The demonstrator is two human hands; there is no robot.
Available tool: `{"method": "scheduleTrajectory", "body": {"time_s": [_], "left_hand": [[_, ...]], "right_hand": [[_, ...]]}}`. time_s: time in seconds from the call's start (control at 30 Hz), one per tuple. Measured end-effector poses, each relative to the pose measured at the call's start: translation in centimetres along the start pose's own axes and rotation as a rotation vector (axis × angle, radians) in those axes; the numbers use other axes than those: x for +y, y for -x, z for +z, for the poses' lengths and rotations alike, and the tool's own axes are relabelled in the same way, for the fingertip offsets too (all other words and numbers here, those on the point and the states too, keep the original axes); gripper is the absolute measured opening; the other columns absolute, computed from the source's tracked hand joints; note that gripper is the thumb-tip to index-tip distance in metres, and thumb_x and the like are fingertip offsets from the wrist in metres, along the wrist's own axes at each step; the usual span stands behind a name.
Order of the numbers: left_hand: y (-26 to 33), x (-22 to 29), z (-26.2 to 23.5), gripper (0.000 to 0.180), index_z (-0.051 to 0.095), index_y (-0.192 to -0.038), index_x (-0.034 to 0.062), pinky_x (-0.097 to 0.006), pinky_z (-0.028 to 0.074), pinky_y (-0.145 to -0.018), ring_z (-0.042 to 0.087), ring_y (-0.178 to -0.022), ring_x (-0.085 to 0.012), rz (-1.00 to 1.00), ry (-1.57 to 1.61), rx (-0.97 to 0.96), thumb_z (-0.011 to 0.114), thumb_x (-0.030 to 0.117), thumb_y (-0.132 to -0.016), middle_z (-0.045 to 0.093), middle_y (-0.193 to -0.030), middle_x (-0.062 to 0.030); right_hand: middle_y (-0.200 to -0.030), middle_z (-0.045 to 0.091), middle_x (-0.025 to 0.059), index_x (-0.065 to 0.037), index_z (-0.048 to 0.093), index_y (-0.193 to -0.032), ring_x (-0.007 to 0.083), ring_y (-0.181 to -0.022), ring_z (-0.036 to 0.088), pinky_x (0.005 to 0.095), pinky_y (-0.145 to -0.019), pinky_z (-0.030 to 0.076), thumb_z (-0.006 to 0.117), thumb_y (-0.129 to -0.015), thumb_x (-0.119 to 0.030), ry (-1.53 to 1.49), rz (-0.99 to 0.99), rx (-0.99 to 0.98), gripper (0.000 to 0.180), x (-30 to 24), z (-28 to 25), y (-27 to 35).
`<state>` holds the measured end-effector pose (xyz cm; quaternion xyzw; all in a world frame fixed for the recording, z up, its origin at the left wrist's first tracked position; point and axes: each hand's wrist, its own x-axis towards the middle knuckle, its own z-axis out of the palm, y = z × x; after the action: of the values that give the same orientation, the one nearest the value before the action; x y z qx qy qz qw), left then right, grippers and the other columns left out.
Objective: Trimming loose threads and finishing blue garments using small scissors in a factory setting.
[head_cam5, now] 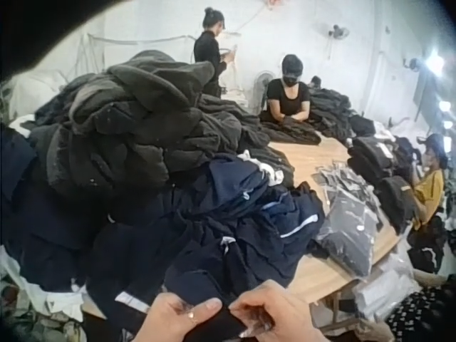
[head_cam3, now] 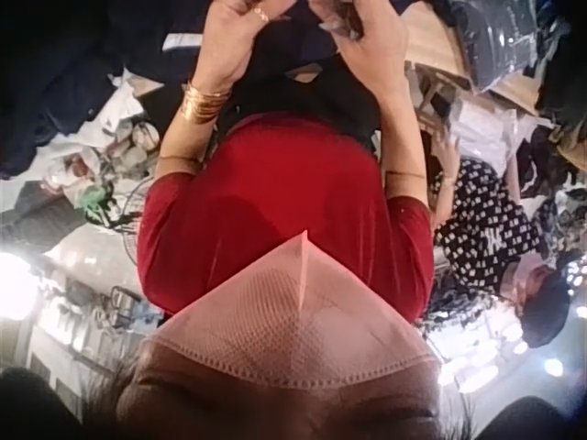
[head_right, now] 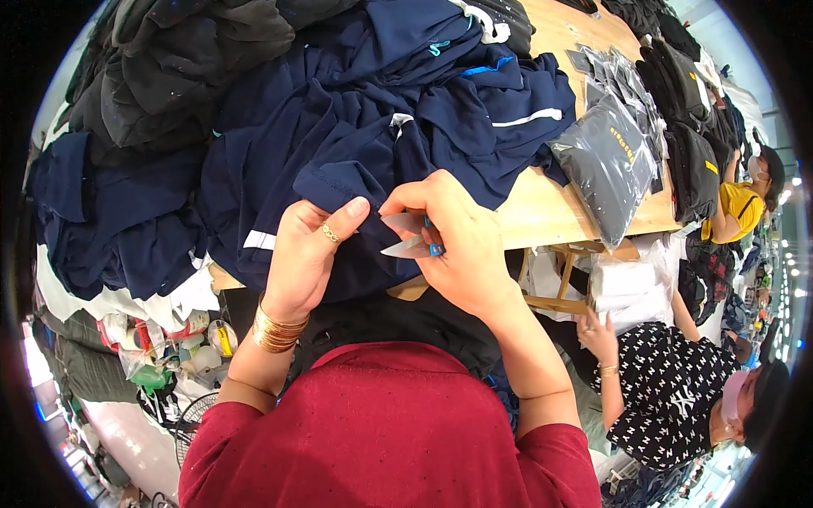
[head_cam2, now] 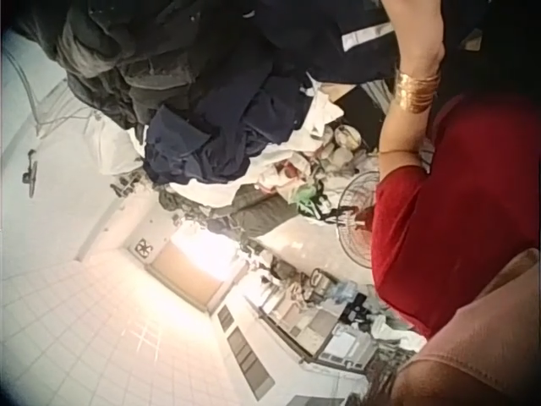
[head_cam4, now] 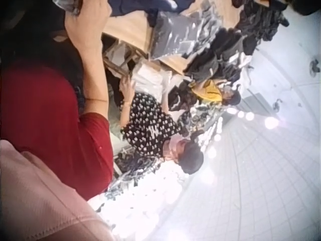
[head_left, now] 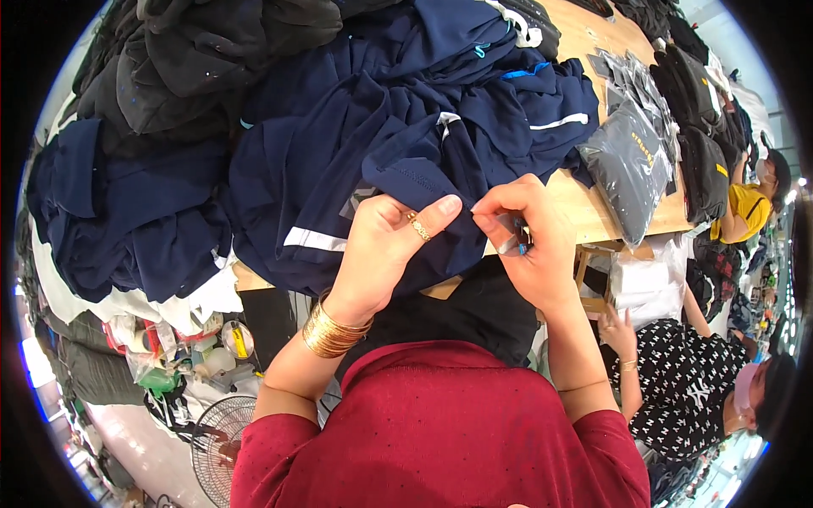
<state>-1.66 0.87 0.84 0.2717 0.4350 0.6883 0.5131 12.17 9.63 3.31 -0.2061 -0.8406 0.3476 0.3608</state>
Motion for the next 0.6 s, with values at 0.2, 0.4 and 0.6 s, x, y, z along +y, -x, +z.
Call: {"method": "scheduleTrajectory", "body": {"time_s": [0.2, 0.4, 0.6], "left_hand": [[0.2, 0.0, 0.3, 0.011, 0.062, -0.088, 0.0006, -0.019, 0.04, -0.071, 0.049, -0.076, -0.0029, 0.092, -0.036, 0.033, 0.061, 0.011, -0.086, 0.058, -0.082, 0.003], [0.4, -0.2, 0.0, 0.01, 0.062, -0.088, 0.0017, -0.021, 0.041, -0.073, 0.051, -0.077, -0.0037, 0.051, -0.021, 0.036, 0.061, 0.011, -0.086, 0.059, -0.084, 0.0028], [0.5, -0.1, -0.1, 0.014, 0.058, -0.095, 0.0021, -0.032, 0.043, -0.087, 0.058, -0.089, -0.0135, -0.132, 0.186, -0.003, 0.056, 0.014, -0.089, 0.062, -0.094, -0.0049]], "right_hand": [[-0.071, 0.05, 0.0023, -0.005, 0.061, -0.091, 0.0125, -0.061, 0.049, 0.0238, -0.055, 0.038, 0.067, -0.074, -0.005, 0.175, 0.276, -0.033, 0.018, -0.6, -2.2, 0.2], [-0.078, 0.058, 0.0075, -0.004, 0.06, -0.102, 0.0159, -0.064, 0.055, 0.0257, -0.062, 0.044, 0.063, -0.08, -0.012, 0.015, 0.431, -0.134, 0.024, -0.8, -3.4, 1.5], [-0.079, 0.06, 0.006, -0.005, 0.057, -0.095, 0.0202, -0.065, 0.057, 0.0288, -0.059, 0.044, 0.072, -0.07, -0.031, 0.218, 0.202, -0.071, 0.039, -1.0, -2.1, 1.9]]}}
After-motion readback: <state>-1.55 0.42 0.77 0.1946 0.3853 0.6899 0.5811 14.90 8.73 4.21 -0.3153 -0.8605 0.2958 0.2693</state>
